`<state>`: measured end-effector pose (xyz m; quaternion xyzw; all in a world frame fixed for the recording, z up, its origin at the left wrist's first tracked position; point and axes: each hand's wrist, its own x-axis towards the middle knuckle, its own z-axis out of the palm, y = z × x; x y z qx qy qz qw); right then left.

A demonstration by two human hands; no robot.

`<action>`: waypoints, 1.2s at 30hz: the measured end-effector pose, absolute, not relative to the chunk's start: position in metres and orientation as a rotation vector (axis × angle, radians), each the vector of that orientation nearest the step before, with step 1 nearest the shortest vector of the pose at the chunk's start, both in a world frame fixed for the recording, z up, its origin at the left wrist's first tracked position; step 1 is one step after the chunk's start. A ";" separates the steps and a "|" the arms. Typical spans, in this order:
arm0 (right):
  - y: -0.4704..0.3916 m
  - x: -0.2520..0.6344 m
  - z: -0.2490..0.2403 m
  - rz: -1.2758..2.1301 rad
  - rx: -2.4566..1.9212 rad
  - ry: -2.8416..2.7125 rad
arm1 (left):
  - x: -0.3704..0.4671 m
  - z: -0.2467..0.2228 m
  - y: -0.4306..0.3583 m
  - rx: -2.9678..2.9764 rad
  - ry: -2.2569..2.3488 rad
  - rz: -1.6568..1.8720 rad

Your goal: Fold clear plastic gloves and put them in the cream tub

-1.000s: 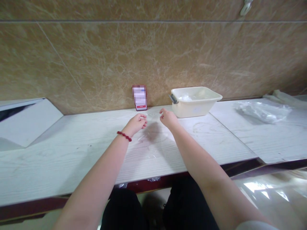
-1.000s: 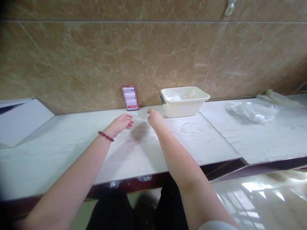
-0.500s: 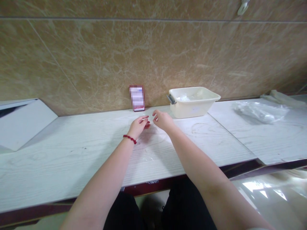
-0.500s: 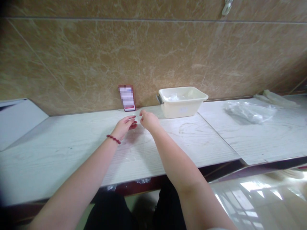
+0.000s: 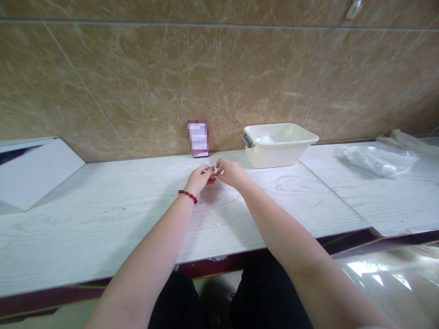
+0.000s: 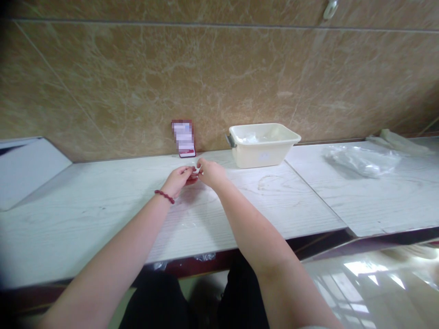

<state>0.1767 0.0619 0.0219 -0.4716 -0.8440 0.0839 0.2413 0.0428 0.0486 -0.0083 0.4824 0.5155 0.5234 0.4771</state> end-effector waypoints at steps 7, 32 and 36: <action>0.059 0.177 0.026 0.306 -1.315 -2.329 | 0.044 -0.005 0.047 1.123 1.294 1.278; 0.077 0.198 0.025 0.190 -1.464 -2.778 | 0.025 -0.005 0.049 2.012 1.951 0.820; 0.076 0.197 0.025 0.190 -1.434 -2.807 | 0.027 -0.004 0.047 2.056 1.979 0.743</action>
